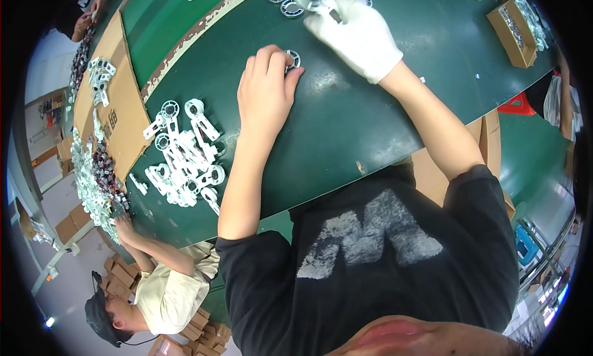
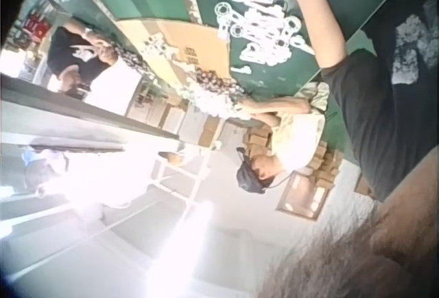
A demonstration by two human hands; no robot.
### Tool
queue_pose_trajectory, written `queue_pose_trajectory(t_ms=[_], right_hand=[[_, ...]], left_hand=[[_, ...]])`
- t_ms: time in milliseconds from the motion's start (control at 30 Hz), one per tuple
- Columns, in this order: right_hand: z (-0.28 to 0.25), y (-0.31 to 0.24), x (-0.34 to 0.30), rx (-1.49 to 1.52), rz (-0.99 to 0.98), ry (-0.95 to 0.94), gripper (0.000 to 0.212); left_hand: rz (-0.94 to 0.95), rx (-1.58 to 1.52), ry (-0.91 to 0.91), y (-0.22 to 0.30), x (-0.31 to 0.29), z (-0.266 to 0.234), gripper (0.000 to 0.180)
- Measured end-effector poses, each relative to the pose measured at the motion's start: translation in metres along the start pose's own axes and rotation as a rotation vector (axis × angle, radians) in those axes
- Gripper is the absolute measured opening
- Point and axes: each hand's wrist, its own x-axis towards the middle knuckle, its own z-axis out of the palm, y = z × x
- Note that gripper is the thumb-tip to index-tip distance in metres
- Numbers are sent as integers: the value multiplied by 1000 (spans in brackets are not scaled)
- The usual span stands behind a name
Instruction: The person assembles small circular electronic components into white plastic housing frames by hand on a production line.
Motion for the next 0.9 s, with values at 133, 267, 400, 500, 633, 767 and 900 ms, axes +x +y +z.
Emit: queue_pose_trajectory(t_ms=[133,267,400,500,633,767,900], right_hand=[[1,-20,-12,-323,35,-314,37],[9,-19,-22,-396,-23,-418,40],[4,-21,-25,-529,-11,-494,42],[2,-21,-24,-514,2,-553,43],[3,-26,-26,-557,-34,-588,45],[3,-23,-30,-551,-69,-602,45],[6,-25,-33,-552,-68,-585,42]], left_hand=[[-41,-111,123,-13,-28,-7,13],[-133,-31,160,-19,-37,-18,6],[-218,-120,2,-21,-39,-43,24],[-225,-158,-138,-23,-46,-58,40],[-151,-125,-154,-29,-50,-53,46],[-161,-143,-96,-23,-48,-42,45],[-69,-301,137,-14,-46,-42,45]])
